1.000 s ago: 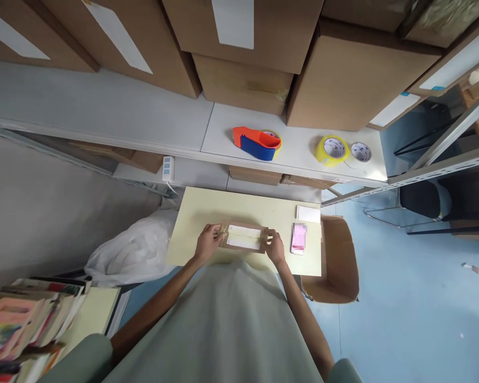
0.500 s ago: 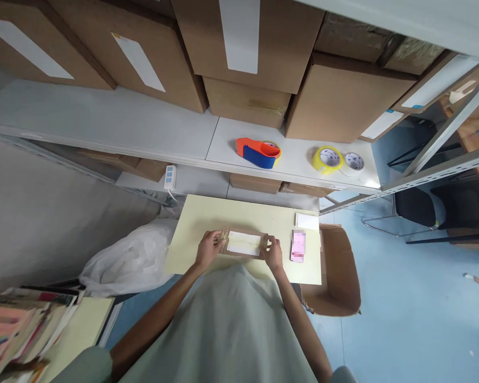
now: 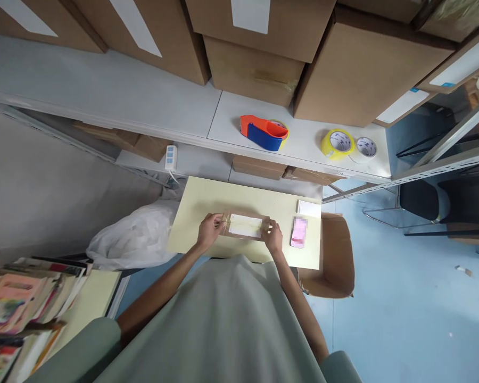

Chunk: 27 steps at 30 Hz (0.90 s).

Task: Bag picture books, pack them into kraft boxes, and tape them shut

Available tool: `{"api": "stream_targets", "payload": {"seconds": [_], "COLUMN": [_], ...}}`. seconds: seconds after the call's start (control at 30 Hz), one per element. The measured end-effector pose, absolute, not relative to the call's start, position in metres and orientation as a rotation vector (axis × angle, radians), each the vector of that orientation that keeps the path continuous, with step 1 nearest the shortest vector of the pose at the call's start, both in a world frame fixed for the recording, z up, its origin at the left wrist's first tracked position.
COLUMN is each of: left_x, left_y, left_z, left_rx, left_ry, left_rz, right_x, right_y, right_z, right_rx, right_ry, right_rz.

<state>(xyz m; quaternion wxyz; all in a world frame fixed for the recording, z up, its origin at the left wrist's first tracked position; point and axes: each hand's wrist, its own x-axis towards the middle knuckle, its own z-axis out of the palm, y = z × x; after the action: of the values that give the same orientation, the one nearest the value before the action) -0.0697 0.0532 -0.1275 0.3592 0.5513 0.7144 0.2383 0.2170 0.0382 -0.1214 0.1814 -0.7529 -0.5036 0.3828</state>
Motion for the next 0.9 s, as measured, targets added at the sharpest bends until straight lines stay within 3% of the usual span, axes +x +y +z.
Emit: {"api": "stream_targets", "payload": {"seconds": [0.33, 0.53, 0.63, 0.77, 0.9], "left_x": [-0.072, -0.066, -0.065, -0.062, -0.058], "left_y": [0.05, 0.054, 0.075, 0.125, 0.168], "left_z": [-0.132, -0.117, -0.087, -0.02, 0.053], "left_rx": [1.563, 1.733, 1.849, 1.947, 1.95], "left_ry": [1.815, 1.832, 1.761, 1.646, 1.565], "left_rz": [0.515, 0.44, 0.652, 1.098, 1.428], "right_x": [0.213, 0.208, 0.206, 0.197, 0.178], "right_y": [0.043, 0.056, 0.085, 0.161, 0.244], "right_z": [-0.104, -0.072, -0.034, 0.04, 0.099], "right_rx": [-2.183, -2.337, -2.137, -1.628, -1.574], "right_ry": [-1.487, -1.854, -2.058, -2.102, -2.122], "right_rz": [1.079, 0.998, 0.761, 0.191, -0.085]}}
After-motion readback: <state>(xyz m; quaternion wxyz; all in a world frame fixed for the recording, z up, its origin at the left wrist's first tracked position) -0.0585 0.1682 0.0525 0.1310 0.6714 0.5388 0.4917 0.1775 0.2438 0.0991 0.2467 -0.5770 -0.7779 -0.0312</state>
